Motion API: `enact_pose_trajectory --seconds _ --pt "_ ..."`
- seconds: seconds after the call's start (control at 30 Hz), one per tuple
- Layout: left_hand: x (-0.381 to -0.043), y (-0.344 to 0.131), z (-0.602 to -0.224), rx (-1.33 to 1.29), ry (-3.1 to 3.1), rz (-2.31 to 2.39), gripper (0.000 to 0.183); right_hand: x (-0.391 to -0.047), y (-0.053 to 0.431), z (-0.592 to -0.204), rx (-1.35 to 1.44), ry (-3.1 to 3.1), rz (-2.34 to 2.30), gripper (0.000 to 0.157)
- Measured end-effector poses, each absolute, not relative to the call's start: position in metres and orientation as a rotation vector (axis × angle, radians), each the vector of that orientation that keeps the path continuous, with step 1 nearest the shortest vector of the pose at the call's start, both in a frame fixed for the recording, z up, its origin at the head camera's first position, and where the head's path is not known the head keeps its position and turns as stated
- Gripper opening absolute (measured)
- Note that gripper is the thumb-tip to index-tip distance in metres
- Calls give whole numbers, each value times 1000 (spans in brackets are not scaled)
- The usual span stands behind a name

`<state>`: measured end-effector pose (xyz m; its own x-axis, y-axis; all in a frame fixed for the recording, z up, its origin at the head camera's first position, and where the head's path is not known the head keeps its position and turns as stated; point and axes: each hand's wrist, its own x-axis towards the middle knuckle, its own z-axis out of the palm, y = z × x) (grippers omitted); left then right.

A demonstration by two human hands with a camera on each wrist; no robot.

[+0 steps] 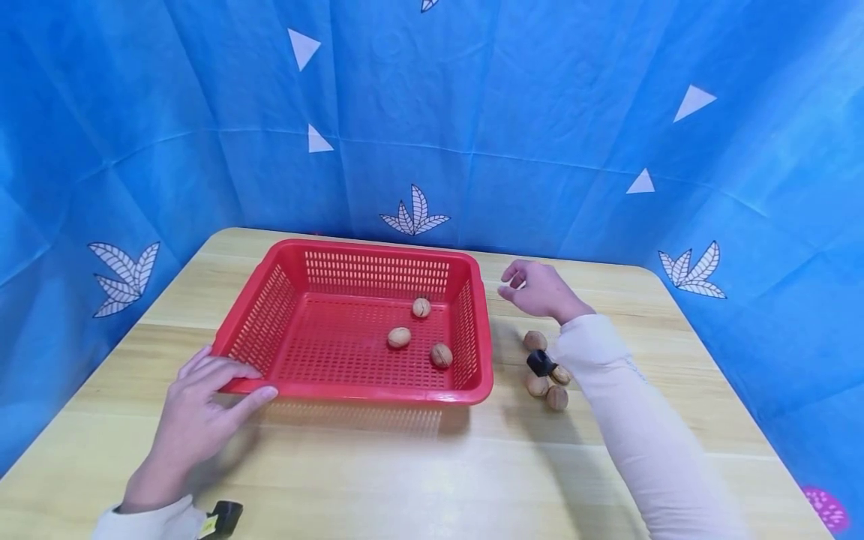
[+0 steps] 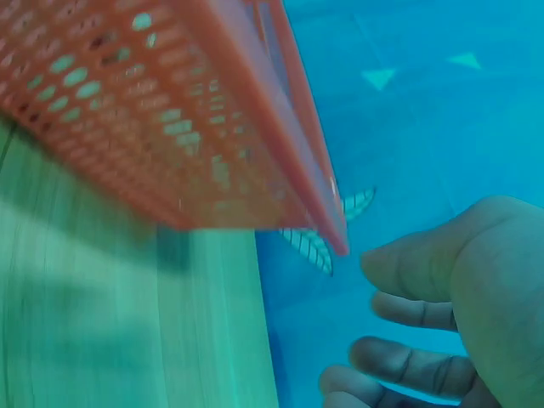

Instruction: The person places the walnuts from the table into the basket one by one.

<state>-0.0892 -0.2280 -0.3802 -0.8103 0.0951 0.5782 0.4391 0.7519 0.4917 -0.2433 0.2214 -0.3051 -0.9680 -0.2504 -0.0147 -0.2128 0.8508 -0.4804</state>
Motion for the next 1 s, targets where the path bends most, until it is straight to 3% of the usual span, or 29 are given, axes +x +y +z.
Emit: enact_pose_trajectory --seconds 1.0 --pt "-89 -228 -377 -397 -2434 -877 34 -220 312 -350 -184 2849 -648 32"
